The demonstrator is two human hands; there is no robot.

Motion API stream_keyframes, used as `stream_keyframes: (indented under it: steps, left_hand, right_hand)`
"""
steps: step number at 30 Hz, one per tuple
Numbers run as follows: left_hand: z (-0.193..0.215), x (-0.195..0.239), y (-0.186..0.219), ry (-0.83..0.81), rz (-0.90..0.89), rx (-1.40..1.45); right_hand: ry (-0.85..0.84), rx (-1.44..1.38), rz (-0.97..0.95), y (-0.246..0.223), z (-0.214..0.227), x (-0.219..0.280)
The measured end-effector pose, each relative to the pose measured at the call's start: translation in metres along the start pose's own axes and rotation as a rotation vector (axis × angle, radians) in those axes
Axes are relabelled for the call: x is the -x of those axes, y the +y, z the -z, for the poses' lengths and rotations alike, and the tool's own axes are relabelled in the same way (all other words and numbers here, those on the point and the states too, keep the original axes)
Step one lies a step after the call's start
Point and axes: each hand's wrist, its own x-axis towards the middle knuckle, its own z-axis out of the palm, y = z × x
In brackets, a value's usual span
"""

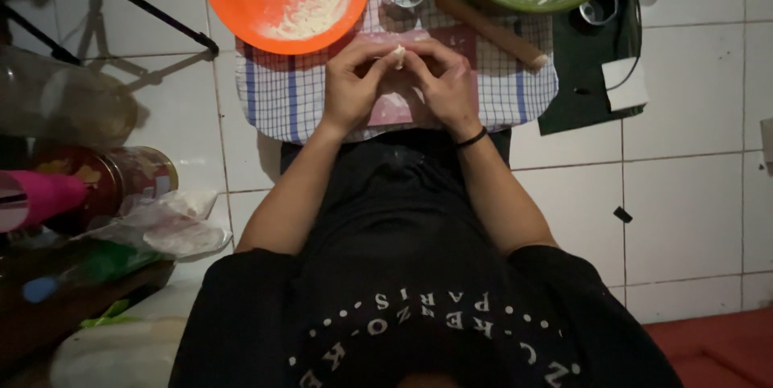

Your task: Filling small portions of dough with sugar and sealing them into balls by hand.

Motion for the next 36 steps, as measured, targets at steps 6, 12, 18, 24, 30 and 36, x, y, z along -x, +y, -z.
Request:
stream_keyframes:
  steps: [6, 12, 18, 24, 30, 36]
  left_hand:
    - [0.012, -0.003, 0.014, -0.095, 0.157, 0.041]
    - [0.015, -0.001, 0.004, -0.215, 0.083, 0.108]
    - [0.013, 0.0, 0.005, -0.159, 0.09, 0.123]
    - [0.015, 0.003, -0.001, -0.134, 0.132, 0.13]
    - [0.01, 0.005, -0.016, -0.11, 0.062, 0.217]
    - [0.006, 0.005, -0.021, -0.002, 0.029, 0.227]
  right_hand:
    - [-0.113, 0.184, -0.034, -0.013, -0.003, 0.0]
    - [-0.067, 0.249, -0.048, -0.02, 0.0, -0.002]
    - [-0.089, 0.176, -0.035, -0.009, 0.004, -0.001]
    - [-0.09, 0.209, -0.046, -0.016, 0.003, 0.0]
    - [-0.06, 0.087, -0.026, 0.003, 0.008, -0.002]
    - [-0.048, 0.003, 0.089, 0.021, 0.011, 0.0]
